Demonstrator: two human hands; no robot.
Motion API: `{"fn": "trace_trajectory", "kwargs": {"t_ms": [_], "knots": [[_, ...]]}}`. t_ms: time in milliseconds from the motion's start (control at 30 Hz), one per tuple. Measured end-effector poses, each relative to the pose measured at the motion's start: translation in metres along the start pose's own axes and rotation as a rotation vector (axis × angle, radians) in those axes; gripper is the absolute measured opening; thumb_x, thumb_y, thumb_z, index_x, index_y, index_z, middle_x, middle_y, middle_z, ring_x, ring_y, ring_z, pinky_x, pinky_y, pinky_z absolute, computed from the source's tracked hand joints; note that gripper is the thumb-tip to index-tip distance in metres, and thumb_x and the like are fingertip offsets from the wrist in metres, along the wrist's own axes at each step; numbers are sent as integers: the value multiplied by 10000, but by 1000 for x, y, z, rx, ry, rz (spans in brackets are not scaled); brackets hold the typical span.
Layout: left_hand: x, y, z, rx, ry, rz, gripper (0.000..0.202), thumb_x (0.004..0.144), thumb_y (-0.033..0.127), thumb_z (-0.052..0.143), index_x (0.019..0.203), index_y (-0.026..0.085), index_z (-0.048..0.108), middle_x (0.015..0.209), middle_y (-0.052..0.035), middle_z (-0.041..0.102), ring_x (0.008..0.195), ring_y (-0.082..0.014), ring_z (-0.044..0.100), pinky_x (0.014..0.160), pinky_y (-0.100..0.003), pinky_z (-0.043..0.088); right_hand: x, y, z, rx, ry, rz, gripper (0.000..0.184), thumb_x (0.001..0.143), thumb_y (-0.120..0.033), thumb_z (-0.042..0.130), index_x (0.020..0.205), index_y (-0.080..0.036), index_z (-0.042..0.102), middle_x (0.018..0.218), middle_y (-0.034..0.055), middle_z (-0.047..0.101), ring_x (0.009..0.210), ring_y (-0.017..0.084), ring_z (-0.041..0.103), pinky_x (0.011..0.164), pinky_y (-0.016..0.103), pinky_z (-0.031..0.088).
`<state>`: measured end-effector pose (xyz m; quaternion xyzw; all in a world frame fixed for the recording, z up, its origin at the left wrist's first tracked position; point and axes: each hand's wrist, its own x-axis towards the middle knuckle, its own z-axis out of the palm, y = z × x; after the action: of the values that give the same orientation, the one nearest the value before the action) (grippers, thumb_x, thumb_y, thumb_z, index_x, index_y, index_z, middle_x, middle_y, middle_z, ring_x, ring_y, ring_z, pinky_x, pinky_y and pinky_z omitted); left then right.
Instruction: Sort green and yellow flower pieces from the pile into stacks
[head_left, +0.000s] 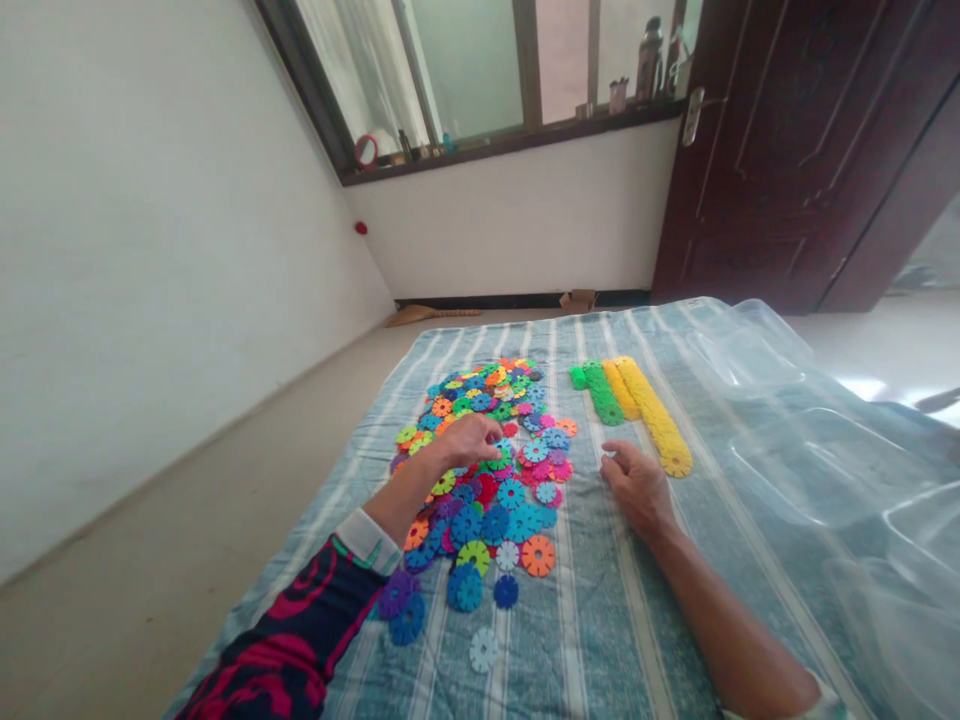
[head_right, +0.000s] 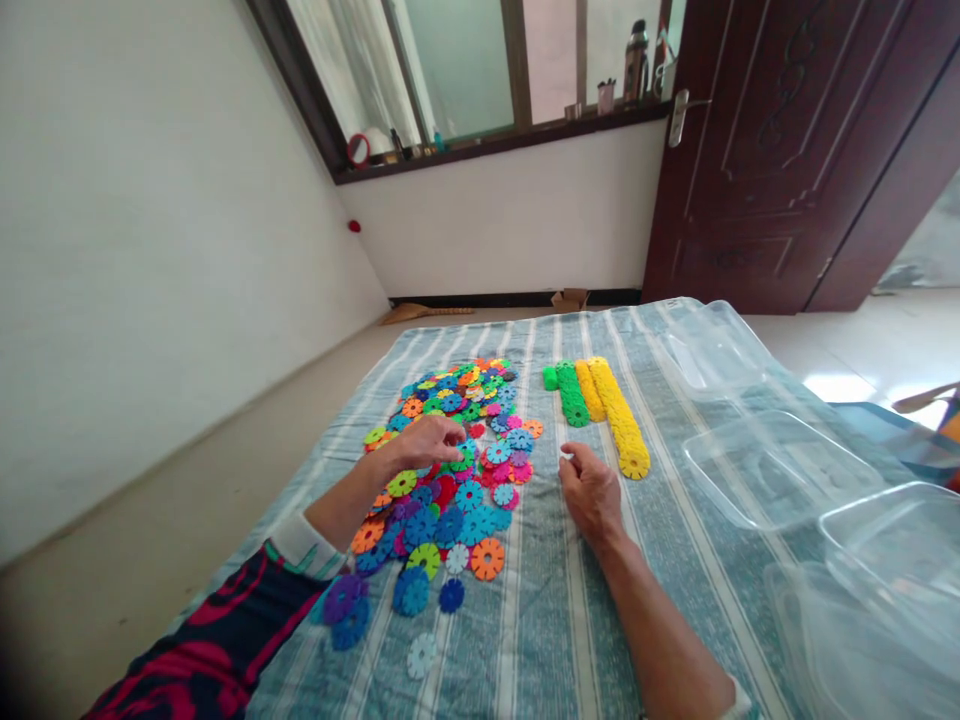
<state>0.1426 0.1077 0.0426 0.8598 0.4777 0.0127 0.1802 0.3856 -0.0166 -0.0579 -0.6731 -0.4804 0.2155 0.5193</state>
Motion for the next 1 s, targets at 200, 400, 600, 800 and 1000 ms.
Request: {"fn": "trace_trajectory", "kwargs": {"t_ms": [200, 400, 600, 800, 1000], "knots": [[-10, 11, 15, 124, 21, 12, 202, 615, 261, 737, 813, 226, 719, 826, -18, 637, 789, -178, 582, 679, -241, 394, 1, 0, -1, -29, -5, -22, 429, 760, -424, 469, 992, -135, 685, 618, 19, 638, 596, 187, 583, 630, 300, 413], [-3, 3, 15, 78, 7, -81, 179, 589, 297, 746, 737, 216, 684, 680, 25, 582, 662, -148, 543, 578, -239, 338, 2, 2, 0, -10, 3, -35, 419, 761, -424, 476, 982, -133, 681, 609, 18, 641, 576, 180, 572, 636, 300, 426], [-3, -9, 16, -94, 48, -89, 222, 513, 306, 744, 676, 199, 637, 617, 50, 556, 635, -132, 525, 577, -229, 350, 2, 1, 0, -5, 6, -25, 400, 760, -412, 479, 972, -146, 689, 611, 16, 643, 586, 184, 583, 636, 299, 424], [-1, 0, 3, -413, 72, -99, 134, 611, 314, 647, 653, 188, 659, 605, 41, 609, 617, -121, 536, 600, -230, 412, 2, -3, 1, 55, 36, -11, 365, 754, -402, 492, 936, -156, 692, 601, 16, 646, 571, 179, 579, 612, 290, 423], [41, 55, 22, -561, 135, 12, 157, 661, 278, 627, 710, 150, 704, 602, 16, 630, 579, -107, 536, 569, -223, 416, 4, -5, 2, 156, 93, 30, 320, 747, -380, 508, 898, -156, 680, 575, 5, 640, 534, 165, 566, 579, 276, 429]]}}
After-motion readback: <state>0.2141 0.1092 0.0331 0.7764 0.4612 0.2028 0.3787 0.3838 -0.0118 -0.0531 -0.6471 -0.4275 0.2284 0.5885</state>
